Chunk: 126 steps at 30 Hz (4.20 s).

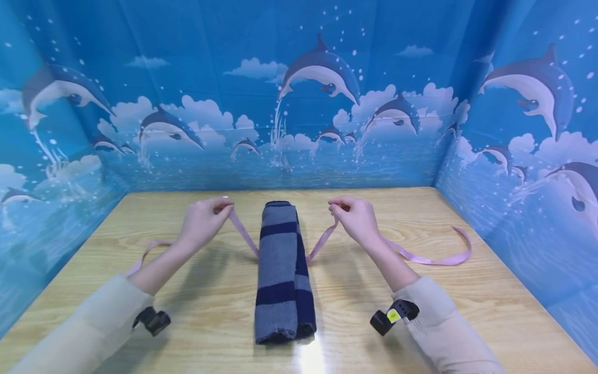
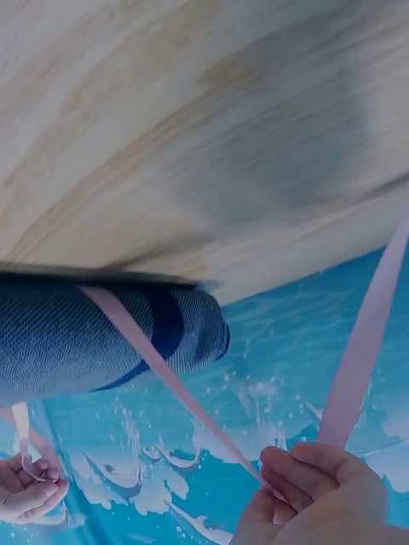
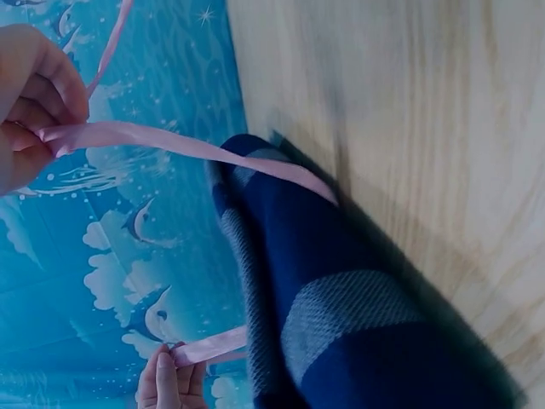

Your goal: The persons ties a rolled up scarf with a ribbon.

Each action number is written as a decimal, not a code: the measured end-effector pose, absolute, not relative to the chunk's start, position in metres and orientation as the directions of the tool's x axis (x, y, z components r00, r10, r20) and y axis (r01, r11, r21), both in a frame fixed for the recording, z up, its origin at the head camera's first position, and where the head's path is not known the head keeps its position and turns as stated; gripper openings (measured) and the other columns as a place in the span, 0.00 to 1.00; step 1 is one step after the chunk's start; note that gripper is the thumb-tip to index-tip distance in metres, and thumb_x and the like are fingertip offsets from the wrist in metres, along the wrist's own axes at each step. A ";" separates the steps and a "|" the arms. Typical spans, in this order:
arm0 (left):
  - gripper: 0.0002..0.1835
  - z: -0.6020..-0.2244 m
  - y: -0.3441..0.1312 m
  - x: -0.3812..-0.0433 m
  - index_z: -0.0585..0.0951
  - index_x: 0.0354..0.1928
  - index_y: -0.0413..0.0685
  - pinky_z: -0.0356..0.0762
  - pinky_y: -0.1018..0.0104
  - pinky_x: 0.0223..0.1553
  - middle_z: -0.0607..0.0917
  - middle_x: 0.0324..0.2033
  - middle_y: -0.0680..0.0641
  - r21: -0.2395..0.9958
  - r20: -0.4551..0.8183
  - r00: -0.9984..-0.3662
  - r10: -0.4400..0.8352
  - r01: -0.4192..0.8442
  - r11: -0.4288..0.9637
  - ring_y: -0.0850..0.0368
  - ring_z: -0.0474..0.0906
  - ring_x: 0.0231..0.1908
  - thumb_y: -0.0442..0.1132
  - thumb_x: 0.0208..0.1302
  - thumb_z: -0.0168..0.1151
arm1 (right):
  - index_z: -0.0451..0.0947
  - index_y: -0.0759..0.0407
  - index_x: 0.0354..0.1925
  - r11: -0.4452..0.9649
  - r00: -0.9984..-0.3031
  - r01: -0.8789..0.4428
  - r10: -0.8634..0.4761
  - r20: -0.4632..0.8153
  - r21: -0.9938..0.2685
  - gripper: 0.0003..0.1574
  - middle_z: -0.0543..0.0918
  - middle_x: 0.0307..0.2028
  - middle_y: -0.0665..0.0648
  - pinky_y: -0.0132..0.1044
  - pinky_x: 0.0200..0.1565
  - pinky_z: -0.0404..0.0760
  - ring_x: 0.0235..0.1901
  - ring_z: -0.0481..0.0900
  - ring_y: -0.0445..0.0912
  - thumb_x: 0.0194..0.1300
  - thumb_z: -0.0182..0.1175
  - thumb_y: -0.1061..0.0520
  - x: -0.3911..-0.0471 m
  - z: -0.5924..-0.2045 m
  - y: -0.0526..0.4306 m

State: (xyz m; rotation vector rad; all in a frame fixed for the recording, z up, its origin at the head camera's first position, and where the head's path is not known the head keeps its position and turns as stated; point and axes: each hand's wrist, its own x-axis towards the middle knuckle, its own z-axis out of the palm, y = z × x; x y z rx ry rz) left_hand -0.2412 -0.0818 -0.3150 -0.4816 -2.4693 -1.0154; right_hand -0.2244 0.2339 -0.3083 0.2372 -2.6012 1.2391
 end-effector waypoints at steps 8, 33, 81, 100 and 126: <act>0.09 -0.304 -0.075 -0.240 0.84 0.40 0.38 0.71 0.65 0.26 0.85 0.33 0.41 0.610 0.458 -0.878 0.139 0.424 0.669 0.56 0.75 0.22 0.33 0.60 0.58 | 0.78 0.68 0.48 0.559 -0.973 -0.218 -0.056 0.226 -0.800 0.16 0.83 0.40 0.65 0.34 0.38 0.79 0.40 0.81 0.53 0.66 0.53 0.61 -0.227 -0.300 0.225; 0.09 -0.284 -0.056 -0.237 0.83 0.42 0.42 0.73 0.63 0.30 0.84 0.33 0.46 0.656 0.353 -0.917 0.184 0.383 0.650 0.55 0.77 0.31 0.34 0.63 0.57 | 0.78 0.69 0.45 0.490 -0.975 -0.221 -0.089 0.204 -0.843 0.13 0.82 0.38 0.65 0.41 0.43 0.79 0.37 0.81 0.50 0.65 0.54 0.62 -0.231 -0.293 0.206; 0.12 -0.261 -0.010 -0.247 0.78 0.50 0.45 0.72 0.67 0.29 0.82 0.38 0.48 0.647 0.265 -0.894 0.360 0.442 0.621 0.57 0.75 0.29 0.37 0.67 0.52 | 0.63 0.60 0.63 0.482 -0.931 -0.246 -0.358 0.067 -0.841 0.30 0.81 0.36 0.59 0.41 0.43 0.77 0.42 0.79 0.53 0.64 0.56 0.64 -0.236 -0.282 0.163; 0.13 -0.269 -0.007 -0.244 0.80 0.49 0.45 0.75 0.69 0.26 0.85 0.37 0.48 0.603 0.373 -0.801 0.468 0.593 0.534 0.61 0.78 0.28 0.35 0.63 0.58 | 0.62 0.63 0.64 0.227 -0.921 -0.042 -0.386 -0.050 -0.973 0.31 0.79 0.47 0.62 0.44 0.53 0.73 0.50 0.76 0.51 0.64 0.56 0.64 -0.236 -0.288 0.158; 0.15 -0.297 -0.002 -0.240 0.82 0.50 0.47 0.78 0.68 0.32 0.85 0.39 0.46 0.877 0.197 -0.938 0.285 0.299 0.377 0.59 0.82 0.37 0.39 0.61 0.62 | 0.67 0.70 0.58 0.224 -0.952 -0.143 -0.298 0.072 -0.964 0.28 0.76 0.50 0.67 0.33 0.39 0.77 0.42 0.78 0.45 0.58 0.56 0.69 -0.240 -0.299 0.156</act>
